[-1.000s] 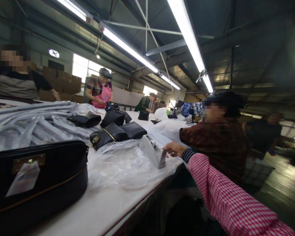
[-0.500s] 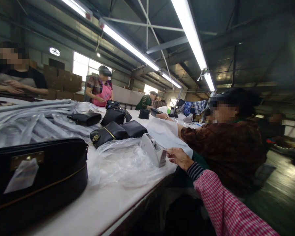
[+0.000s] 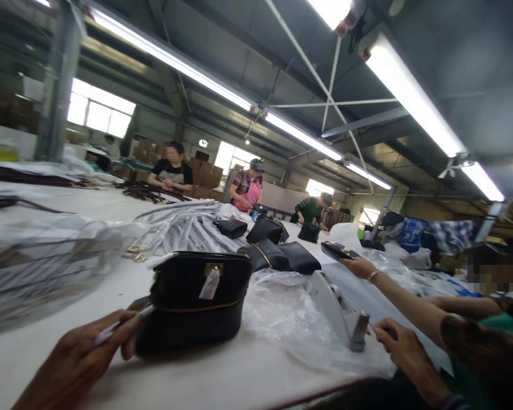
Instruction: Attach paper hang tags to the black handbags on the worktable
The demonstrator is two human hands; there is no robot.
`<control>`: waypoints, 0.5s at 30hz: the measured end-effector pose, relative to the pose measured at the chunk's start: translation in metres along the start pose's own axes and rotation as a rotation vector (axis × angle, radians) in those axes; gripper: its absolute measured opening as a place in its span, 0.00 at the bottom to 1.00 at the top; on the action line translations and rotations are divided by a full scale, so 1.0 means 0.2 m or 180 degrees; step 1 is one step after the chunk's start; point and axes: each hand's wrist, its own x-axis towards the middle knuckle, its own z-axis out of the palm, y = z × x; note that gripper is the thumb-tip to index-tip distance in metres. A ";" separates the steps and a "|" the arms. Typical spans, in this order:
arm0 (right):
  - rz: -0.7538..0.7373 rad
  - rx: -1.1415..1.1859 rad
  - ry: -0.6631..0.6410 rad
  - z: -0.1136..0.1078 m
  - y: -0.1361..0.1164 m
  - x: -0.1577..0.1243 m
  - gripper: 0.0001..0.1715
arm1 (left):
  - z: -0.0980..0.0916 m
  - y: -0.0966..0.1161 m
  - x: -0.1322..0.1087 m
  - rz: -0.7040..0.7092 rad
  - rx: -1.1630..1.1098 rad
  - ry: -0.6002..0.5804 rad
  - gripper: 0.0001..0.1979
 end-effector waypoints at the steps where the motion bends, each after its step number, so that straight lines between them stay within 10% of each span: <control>1: -0.0138 -0.0082 0.0003 0.04 -0.05 -0.03 0.16 | 0.00 -0.01 0.00 -0.0066 -0.0125 -0.0107 0.31; 9: -0.0297 0.1495 -0.2719 0.84 -0.88 -0.71 0.20 | 0.01 0.17 -0.08 -0.0328 -0.0522 -0.0007 0.24; 15: 0.0043 0.2421 -0.2955 1.23 -1.29 -0.95 0.20 | 0.01 0.20 -0.09 -0.0332 -0.0779 0.0066 0.21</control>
